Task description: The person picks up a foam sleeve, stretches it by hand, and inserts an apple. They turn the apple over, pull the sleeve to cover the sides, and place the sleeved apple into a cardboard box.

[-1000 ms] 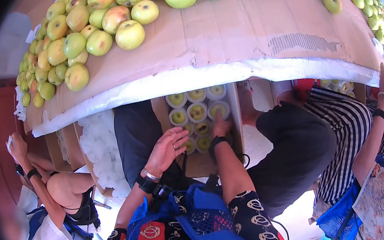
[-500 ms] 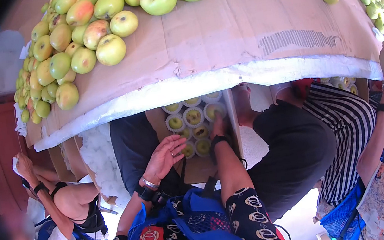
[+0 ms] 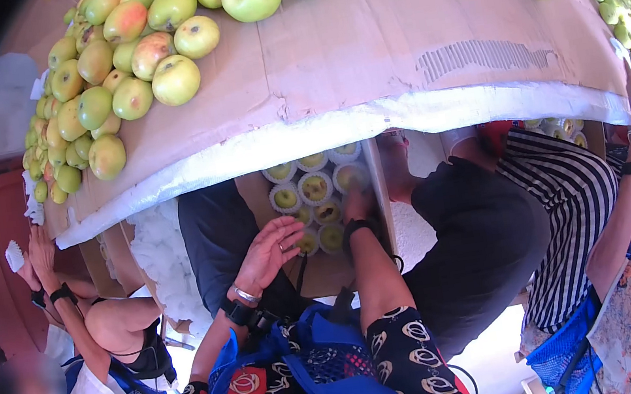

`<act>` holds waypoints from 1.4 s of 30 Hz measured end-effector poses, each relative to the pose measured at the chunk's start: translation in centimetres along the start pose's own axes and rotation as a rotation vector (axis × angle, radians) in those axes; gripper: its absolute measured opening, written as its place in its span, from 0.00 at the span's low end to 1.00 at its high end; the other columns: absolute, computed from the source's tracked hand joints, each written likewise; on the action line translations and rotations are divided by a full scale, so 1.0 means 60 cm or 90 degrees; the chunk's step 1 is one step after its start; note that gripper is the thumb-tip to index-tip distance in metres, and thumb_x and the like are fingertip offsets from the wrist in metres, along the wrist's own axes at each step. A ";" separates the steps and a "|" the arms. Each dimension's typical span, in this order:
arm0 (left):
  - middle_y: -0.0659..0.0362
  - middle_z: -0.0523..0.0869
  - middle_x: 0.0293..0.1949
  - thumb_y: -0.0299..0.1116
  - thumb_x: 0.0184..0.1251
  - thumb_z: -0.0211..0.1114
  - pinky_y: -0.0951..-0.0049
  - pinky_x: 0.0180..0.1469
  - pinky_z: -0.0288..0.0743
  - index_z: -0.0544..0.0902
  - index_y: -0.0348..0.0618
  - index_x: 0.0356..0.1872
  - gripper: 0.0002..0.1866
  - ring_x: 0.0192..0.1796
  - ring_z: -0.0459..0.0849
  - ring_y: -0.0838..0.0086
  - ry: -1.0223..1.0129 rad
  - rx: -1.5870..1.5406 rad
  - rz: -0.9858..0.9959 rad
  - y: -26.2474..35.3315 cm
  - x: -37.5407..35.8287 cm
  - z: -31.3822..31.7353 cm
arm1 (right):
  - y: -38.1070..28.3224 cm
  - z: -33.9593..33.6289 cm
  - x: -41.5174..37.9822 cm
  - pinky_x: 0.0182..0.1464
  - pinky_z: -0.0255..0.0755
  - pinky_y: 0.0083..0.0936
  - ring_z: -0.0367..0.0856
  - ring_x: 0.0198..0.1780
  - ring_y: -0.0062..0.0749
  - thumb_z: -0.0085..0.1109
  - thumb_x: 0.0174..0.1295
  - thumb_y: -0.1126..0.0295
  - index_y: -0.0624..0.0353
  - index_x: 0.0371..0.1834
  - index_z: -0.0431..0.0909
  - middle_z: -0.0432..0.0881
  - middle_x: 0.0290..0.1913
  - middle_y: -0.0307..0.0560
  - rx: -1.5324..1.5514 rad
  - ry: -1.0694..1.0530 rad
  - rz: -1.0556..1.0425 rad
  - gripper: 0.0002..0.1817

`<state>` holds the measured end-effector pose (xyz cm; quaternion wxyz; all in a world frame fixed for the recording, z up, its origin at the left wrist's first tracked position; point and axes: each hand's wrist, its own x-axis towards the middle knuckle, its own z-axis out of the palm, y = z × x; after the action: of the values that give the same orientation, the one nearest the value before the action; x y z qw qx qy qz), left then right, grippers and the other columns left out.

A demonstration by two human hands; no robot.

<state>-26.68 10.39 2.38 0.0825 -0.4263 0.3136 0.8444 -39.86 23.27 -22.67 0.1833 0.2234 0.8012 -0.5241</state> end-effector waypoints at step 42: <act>0.55 0.81 0.39 0.34 0.42 0.70 0.59 0.49 0.71 0.81 0.47 0.38 0.18 0.48 0.78 0.57 0.497 1.152 0.064 -0.124 -0.262 -0.310 | -0.150 -0.088 -0.298 0.40 0.69 0.45 0.77 0.36 0.58 0.47 0.54 0.63 0.66 0.28 0.78 0.78 0.30 0.64 -0.401 -0.745 -0.478 0.16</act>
<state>-1.47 7.13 2.91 0.2321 -0.4371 0.8644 0.0884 -30.26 22.00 -4.39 0.4425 -0.4407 0.7073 -0.3312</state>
